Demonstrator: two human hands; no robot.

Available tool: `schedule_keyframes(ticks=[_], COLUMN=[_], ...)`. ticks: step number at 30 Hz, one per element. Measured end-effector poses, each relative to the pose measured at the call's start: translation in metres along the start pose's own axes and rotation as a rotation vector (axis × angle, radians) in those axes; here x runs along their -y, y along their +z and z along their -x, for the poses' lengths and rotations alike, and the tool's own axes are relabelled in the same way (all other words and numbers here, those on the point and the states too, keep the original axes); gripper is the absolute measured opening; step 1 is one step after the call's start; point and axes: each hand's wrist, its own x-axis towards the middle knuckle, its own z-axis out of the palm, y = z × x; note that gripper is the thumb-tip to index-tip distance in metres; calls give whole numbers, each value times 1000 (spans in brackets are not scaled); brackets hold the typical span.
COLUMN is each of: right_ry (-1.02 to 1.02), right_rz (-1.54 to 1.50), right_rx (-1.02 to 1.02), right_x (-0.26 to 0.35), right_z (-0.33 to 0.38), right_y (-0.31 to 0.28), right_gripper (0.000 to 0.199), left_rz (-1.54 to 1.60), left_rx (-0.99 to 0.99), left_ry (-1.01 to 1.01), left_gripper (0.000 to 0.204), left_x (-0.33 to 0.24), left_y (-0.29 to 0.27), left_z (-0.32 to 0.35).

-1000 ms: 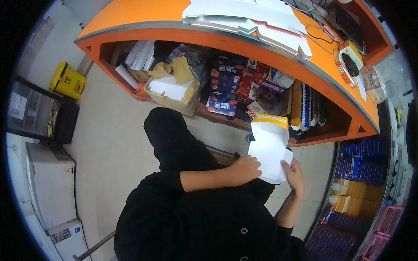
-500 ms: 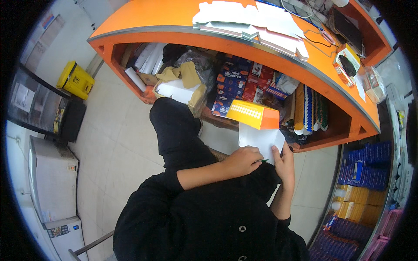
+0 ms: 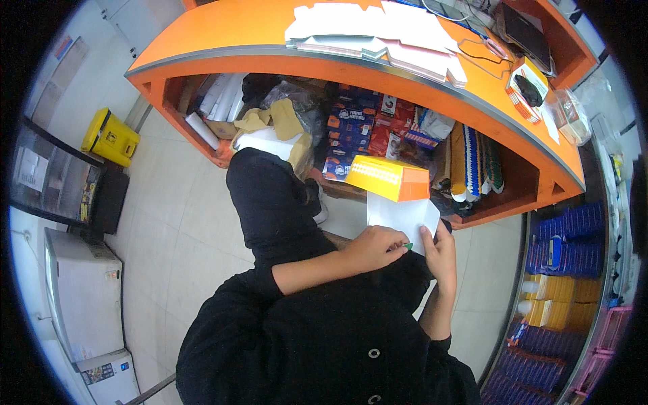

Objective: The person assembles small rectangular cardboard boxes by folding and taping the flaps. They repeatedly pick up flat pieces, fold them into box shapes, and secure them with tape, stacking the finished boxes on the counter.

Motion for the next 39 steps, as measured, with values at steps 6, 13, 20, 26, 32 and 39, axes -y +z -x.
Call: schedule_keyframes(ticks=[6, 13, 20, 26, 32, 39], right_ry=[145, -2, -521, -558, -499, -417], right_rz=[97, 41, -7, 238, 280, 28], right_rx=[112, 25, -174, -200, -67, -79], right_x=[11, 17, 24, 34, 43, 42], right_z=[-2, -2, -12, -23, -43, -50], right_y=[10, 13, 31, 34, 37, 27], right_gripper=[20, 18, 22, 19, 18, 16], left_rz=[26, 96, -144, 141, 709, 662], left_rx=[-113, -201, -449, -491, -437, -295], left_ry=[-99, -157, -69, -102, -193, -223], left_gripper=[17, 24, 38, 35, 25, 20], left_x=[13, 37, 61, 52, 32, 19], left_y=[-3, 0, -18, -26, -37, -47], left_z=[2, 0, 2, 1, -18, -27])
